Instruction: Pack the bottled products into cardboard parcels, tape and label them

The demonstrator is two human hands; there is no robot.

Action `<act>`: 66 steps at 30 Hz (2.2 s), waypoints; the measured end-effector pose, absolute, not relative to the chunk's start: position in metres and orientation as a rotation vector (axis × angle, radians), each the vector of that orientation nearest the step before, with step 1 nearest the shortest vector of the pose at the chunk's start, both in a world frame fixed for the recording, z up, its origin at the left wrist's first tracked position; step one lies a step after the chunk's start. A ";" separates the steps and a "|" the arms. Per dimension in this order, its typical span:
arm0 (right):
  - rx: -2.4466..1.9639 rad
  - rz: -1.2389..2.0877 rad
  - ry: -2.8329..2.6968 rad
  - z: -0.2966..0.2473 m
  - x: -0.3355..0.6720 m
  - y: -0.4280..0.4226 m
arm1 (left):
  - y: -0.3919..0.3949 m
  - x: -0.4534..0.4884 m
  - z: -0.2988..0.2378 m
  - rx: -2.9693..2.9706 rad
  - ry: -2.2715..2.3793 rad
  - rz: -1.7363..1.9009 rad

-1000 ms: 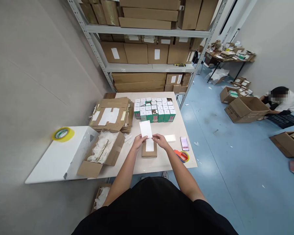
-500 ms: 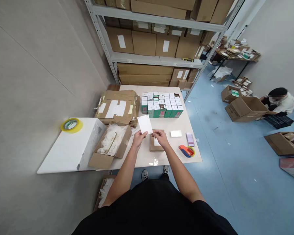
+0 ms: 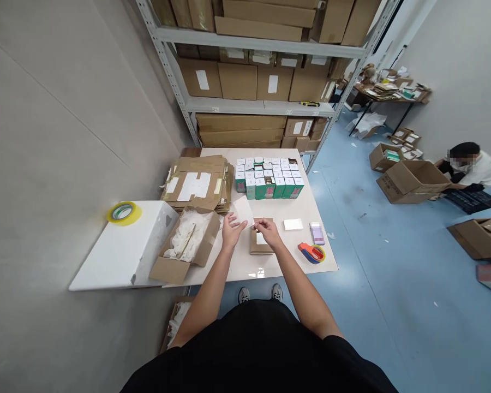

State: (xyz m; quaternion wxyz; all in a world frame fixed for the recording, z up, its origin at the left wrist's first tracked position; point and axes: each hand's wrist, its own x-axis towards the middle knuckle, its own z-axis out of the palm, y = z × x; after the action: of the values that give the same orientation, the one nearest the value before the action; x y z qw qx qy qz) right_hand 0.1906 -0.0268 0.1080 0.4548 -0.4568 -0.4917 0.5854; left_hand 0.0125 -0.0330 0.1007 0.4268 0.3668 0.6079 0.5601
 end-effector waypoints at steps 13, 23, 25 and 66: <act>-0.950 1.387 -1.322 0.132 0.234 -0.022 | -0.034 0.054 0.139 1.774 1.279 1.256; -0.931 1.371 -1.295 0.135 0.249 -0.016 | -0.033 0.076 0.140 1.855 1.350 1.315; -0.931 1.377 -1.296 0.135 0.251 -0.015 | -0.032 0.079 0.140 1.845 1.368 1.315; -1.001 1.184 -1.525 0.145 0.259 -0.020 | -0.033 0.091 0.146 1.328 1.415 1.394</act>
State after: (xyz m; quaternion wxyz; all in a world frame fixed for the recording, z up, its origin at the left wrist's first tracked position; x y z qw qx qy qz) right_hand 0.2593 -0.0202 0.1453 0.4648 -0.4077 -0.6209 0.4819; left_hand 0.0910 -0.0326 0.1455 0.3675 0.5170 0.5508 0.5425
